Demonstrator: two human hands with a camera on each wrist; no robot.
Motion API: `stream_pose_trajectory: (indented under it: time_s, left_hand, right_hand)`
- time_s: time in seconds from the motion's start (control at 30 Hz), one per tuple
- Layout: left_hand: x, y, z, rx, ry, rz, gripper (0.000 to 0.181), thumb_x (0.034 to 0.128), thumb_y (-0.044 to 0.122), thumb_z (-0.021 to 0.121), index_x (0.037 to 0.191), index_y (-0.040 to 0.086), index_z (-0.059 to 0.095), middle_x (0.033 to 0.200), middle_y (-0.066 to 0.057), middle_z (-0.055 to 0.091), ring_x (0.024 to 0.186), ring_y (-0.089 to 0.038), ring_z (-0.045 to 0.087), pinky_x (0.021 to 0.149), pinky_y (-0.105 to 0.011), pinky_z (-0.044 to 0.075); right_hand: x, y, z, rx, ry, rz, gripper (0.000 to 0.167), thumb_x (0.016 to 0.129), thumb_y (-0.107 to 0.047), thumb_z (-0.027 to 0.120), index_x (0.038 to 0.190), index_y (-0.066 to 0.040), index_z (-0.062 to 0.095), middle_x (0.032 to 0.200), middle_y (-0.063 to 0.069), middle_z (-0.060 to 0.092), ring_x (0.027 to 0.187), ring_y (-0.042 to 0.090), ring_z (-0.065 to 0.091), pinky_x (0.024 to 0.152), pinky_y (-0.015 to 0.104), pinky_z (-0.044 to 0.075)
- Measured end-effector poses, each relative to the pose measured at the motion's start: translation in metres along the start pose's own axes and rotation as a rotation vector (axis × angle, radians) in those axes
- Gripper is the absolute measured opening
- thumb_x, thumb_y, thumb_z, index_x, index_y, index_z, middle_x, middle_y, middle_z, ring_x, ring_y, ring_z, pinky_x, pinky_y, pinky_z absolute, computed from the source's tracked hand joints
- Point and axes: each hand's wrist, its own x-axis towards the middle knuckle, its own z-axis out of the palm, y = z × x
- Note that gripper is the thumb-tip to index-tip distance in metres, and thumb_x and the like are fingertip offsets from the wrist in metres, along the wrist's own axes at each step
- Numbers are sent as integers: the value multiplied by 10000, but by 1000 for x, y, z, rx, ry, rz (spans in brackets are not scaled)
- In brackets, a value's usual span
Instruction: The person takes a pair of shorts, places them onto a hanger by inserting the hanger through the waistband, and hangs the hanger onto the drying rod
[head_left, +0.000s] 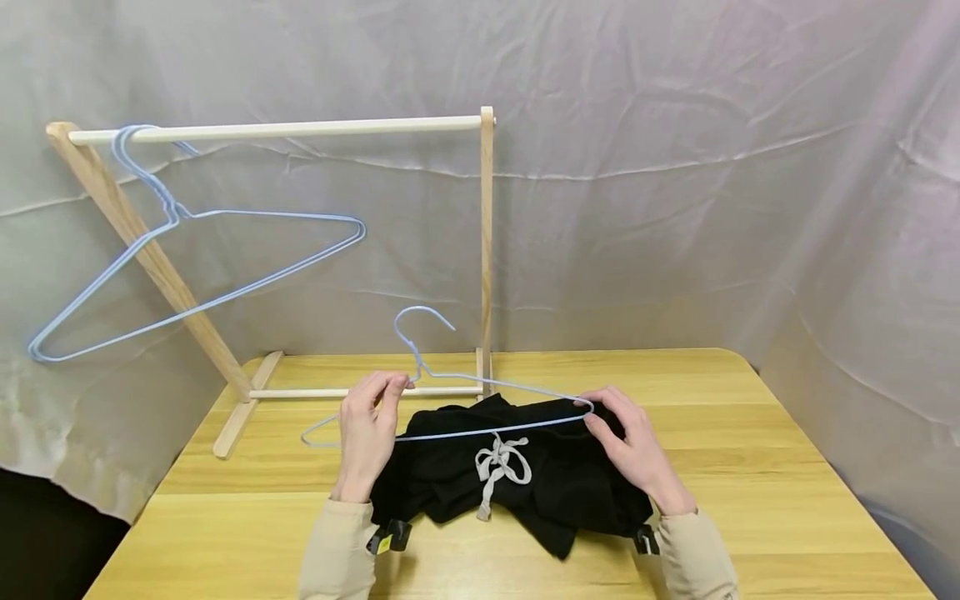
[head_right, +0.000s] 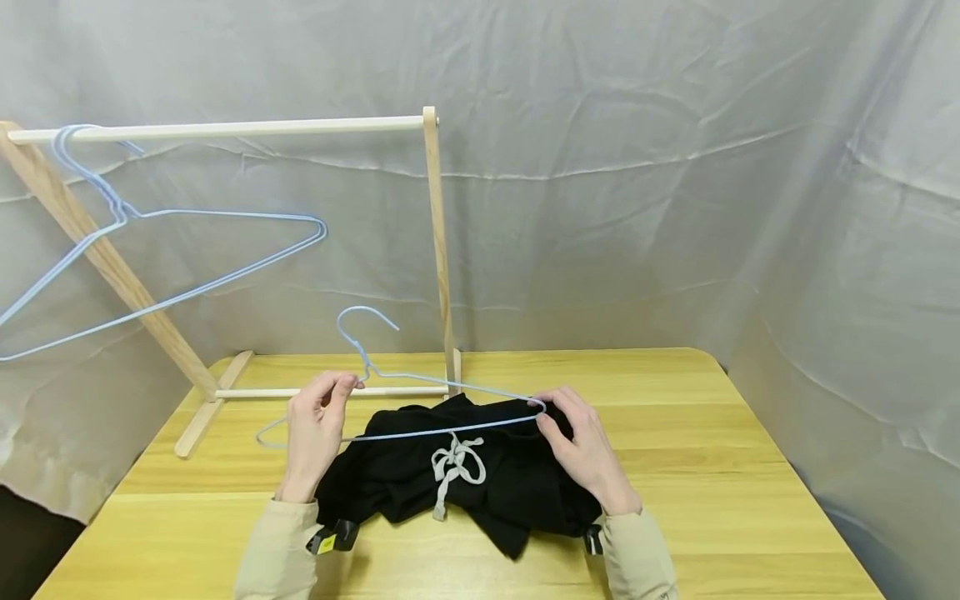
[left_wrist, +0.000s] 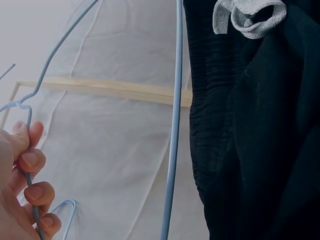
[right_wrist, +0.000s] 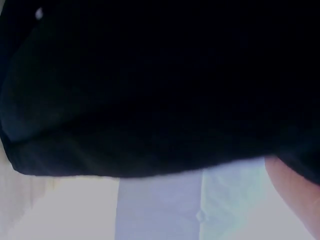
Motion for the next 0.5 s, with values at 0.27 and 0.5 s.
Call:
stream_pose_trajectory:
  time_s: [0.27, 0.5]
  left_hand:
    - [-2, 2, 3, -26, -41, 62, 120, 934, 67, 676, 834, 84, 739, 813, -55, 740, 825, -222, 635, 769, -257, 395]
    - [-2, 0, 2, -57, -45, 52, 94, 919, 52, 688, 852, 75, 750, 821, -64, 751, 832, -222, 643, 785, -254, 368]
  right_hand:
    - [2, -6, -2, -20, -82, 10, 248, 921, 9, 638, 1098, -158, 684, 1048, -32, 673, 1021, 44, 594, 947, 134, 402]
    - [2, -9, -3, -35, -103, -15, 226, 921, 0, 650, 1084, -153, 685, 1026, -40, 669, 993, 51, 596, 921, 145, 414]
